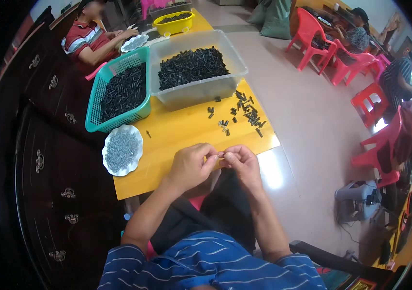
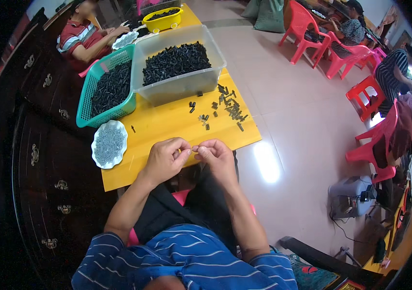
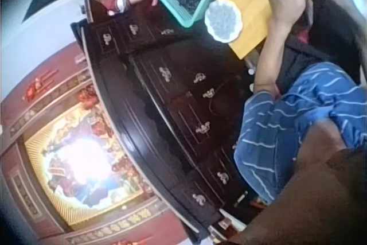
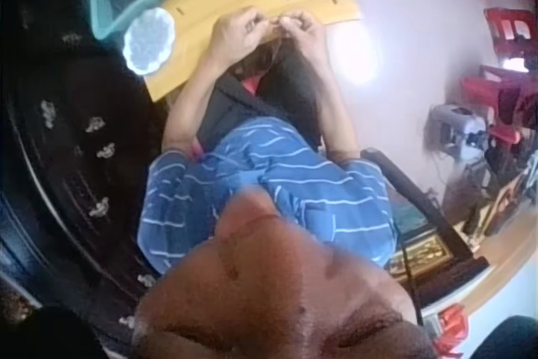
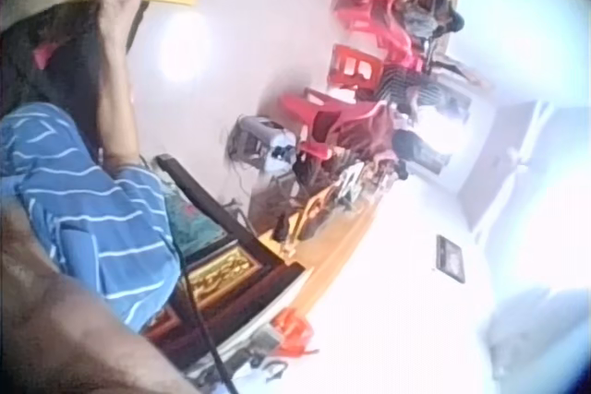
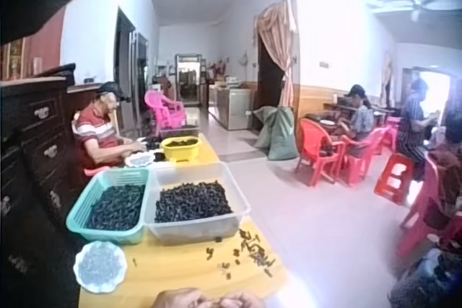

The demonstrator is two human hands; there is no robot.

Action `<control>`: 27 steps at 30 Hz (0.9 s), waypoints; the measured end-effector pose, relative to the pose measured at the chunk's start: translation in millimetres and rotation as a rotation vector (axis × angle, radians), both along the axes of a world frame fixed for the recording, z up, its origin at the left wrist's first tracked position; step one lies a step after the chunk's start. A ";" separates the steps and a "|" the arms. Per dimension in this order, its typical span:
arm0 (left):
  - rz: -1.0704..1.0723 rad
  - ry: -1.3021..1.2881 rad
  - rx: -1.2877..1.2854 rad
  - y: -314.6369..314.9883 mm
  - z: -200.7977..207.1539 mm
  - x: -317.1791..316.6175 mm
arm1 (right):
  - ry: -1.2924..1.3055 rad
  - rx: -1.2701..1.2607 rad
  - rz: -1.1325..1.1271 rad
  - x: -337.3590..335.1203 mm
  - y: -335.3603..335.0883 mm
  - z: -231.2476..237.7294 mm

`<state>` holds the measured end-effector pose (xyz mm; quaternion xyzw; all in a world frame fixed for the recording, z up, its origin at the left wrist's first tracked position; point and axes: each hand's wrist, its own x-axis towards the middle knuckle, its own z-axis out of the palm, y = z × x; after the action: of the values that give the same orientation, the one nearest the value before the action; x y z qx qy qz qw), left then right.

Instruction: The person assembles fasteners by picking up plastic anchor plugs and screws from containers on the table and inserting the screws into the plugs by hand.

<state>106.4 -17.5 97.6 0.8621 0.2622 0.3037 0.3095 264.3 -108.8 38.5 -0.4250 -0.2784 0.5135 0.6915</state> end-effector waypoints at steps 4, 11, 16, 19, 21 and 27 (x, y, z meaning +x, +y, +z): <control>-0.027 0.046 0.164 0.7 -4.1 11.9 | -0.318 -0.080 -0.137 2.7 -2.1 -7.3; -0.038 0.081 0.116 -2.7 -3.6 13.0 | -0.189 0.032 -0.055 -2.2 5.2 -15.0; -0.042 0.050 -0.020 -1.9 0.2 23.4 | -0.064 0.099 -0.002 13.9 -2.1 -13.4; -0.119 0.011 -0.224 7.0 -0.3 17.9 | 0.154 0.011 0.170 13.8 -9.1 -7.2; -0.198 -0.027 -0.571 13.3 -2.6 11.8 | 0.218 0.020 0.224 6.5 -7.3 -11.3; -0.271 -0.054 -0.736 22.2 2.2 13.4 | 0.320 0.016 0.298 4.7 -8.0 -9.7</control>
<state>119.8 4.7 99.8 0.7122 0.2289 0.1684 0.6419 269.0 -116.7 28.8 -0.2868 -0.2288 0.6688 0.6466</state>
